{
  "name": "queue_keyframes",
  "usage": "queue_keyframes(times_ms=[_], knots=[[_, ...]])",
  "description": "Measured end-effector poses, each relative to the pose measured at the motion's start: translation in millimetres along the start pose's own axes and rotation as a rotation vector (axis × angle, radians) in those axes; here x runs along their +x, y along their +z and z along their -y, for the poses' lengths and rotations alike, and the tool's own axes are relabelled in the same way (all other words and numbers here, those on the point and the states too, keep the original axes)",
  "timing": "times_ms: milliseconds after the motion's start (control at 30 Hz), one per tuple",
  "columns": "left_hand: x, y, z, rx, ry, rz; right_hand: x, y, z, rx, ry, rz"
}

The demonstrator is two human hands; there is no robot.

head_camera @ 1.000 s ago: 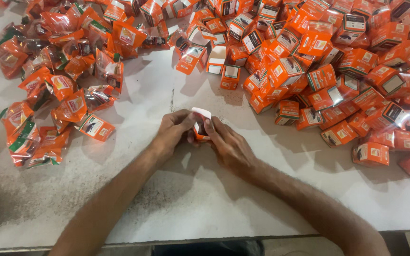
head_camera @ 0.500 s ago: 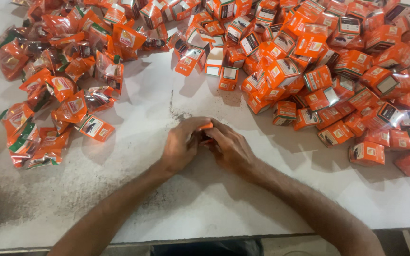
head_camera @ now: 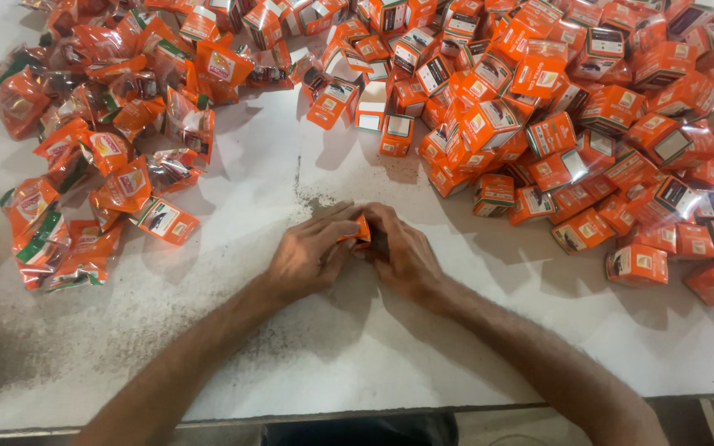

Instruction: The person picks up small orange product boxes from a large pile on the table, folds a white paper insert, places it inside a box, closes the box, and pushes the finished box onto the pile. They repeat this packing cycle continuously, occasionally reaching across the pile to grab more boxes.

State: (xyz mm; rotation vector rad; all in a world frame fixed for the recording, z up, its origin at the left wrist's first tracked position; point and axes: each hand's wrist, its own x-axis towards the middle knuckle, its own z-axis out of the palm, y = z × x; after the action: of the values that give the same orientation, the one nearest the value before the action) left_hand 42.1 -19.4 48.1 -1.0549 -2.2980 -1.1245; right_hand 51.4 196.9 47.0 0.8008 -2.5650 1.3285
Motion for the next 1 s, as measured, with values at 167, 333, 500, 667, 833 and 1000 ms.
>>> queue_keyframes(times_ms=[167, 333, 500, 667, 833, 1000], knots=[[2.9, -8.7, 0.1, 0.111, 0.209, 0.008, 0.0, 0.4, 3.1, -0.003, 0.001, -0.019], [6.8, -11.8, -6.0, 0.159, 0.346, -0.004, -1.3, 0.9, -2.2, -0.015, -0.076, -0.06], [6.5, -10.6, -13.2, 0.212, 0.269, 0.093, -0.7, 1.4, -1.1, -0.114, -0.104, -0.04], [6.1, -6.2, -16.4, 0.152, 0.195, 0.074, 0.5, 2.3, 3.0, -0.087, -0.093, -0.049], [2.9, -6.1, -11.1, -0.129, -0.028, -0.026, 4.5, 1.7, 3.5, -0.043, -0.123, -0.047], [2.6, -11.5, 0.2, 0.027, 0.168, -0.026, 4.7, 2.0, 1.4, -0.064, -0.105, -0.025]])
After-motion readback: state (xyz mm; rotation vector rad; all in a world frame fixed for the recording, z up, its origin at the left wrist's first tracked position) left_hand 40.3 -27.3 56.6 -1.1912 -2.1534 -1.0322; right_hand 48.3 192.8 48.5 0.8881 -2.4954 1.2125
